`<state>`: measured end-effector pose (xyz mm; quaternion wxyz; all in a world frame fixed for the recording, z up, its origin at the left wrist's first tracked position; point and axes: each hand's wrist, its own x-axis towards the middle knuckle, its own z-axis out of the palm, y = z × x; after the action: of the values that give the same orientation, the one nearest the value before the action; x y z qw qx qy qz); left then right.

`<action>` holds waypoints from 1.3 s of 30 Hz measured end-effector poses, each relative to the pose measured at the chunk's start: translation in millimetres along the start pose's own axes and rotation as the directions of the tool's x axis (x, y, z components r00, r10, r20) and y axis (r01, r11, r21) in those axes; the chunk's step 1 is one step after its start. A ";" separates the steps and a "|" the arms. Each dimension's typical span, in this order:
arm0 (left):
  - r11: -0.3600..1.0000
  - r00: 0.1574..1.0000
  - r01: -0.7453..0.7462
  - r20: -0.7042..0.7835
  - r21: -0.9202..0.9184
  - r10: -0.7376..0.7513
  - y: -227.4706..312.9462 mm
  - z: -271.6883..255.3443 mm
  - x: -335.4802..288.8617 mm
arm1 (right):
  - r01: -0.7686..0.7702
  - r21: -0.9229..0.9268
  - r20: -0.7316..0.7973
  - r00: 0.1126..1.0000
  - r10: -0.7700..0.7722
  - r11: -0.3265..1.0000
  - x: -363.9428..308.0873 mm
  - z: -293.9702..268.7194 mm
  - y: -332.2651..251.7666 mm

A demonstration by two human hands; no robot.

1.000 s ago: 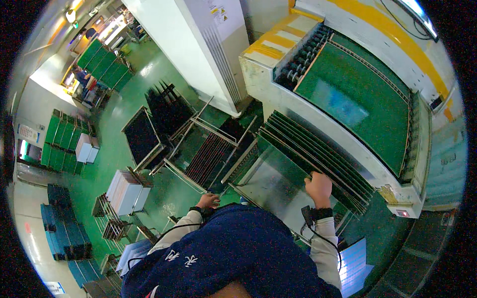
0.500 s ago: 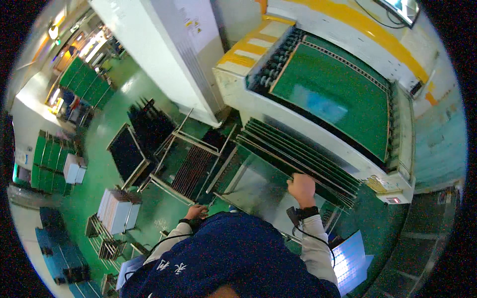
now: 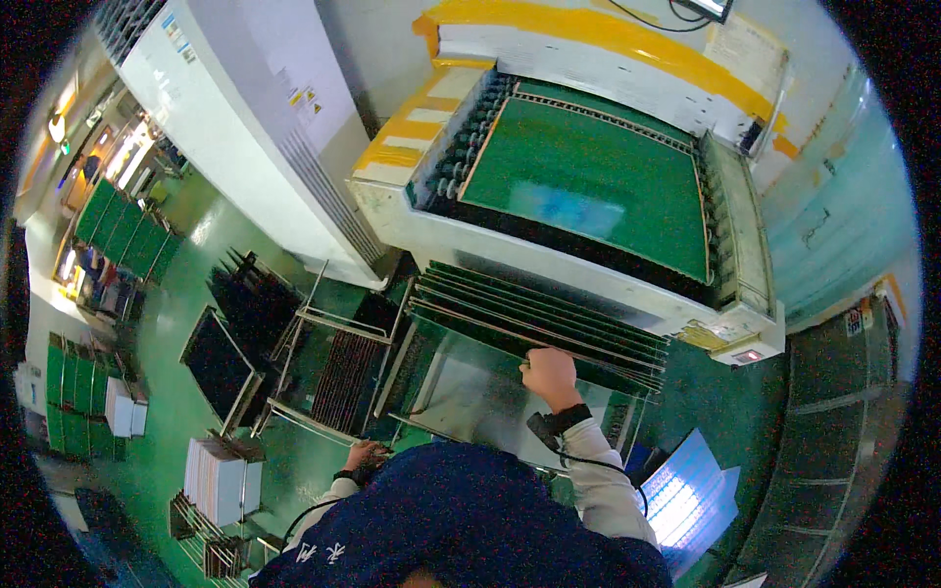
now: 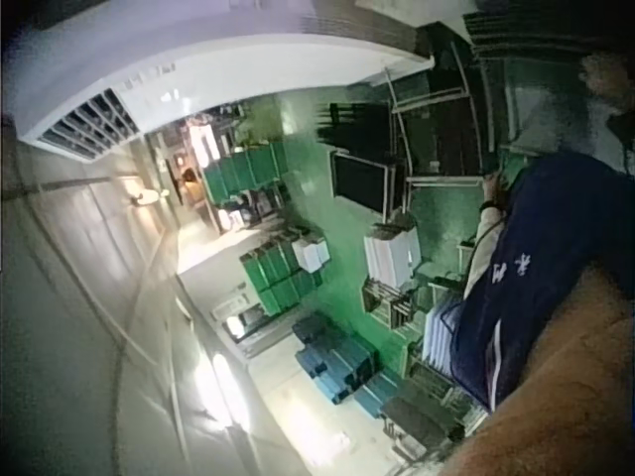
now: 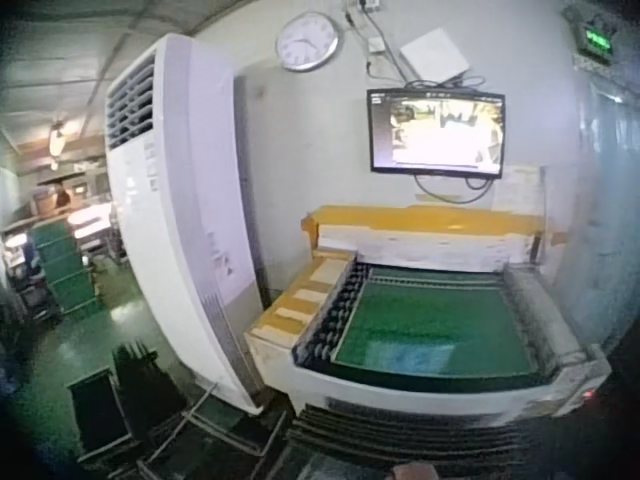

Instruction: Placing thin green panels into an industrial feeding machine or onto a conveyor system.

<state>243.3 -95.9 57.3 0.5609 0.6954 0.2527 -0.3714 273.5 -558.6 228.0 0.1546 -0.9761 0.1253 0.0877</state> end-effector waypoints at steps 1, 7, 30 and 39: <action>0.998 0.999 0.006 0.031 -0.056 -0.004 -3.6 -6.6 1.5 | 0.008 0.001 -0.009 1.000 -0.008 1.000 -0.8 -3.8 -3.8; 0.930 0.993 0.073 0.113 -0.361 -0.035 -41.0 -21.0 29.7 | -0.002 0.008 0.005 1.000 0.002 1.000 -2.8 -13.4 -11.8; 0.594 0.850 -0.497 0.216 0.632 0.481 -53.5 -29.1 32.6 | -0.002 -0.012 -0.004 1.000 0.002 1.000 -3.2 -7.0 -8.1; 0.252 0.810 -0.468 0.298 0.847 0.504 -33.6 -25.4 11.9 | 0.021 -0.015 0.018 1.000 -0.021 1.000 -5.0 -11.4 -10.9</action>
<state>230.5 -63.9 30.3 0.1858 0.9307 -0.2007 -0.2431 273.2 -551.2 242.7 0.1494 -0.9776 0.1132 0.0956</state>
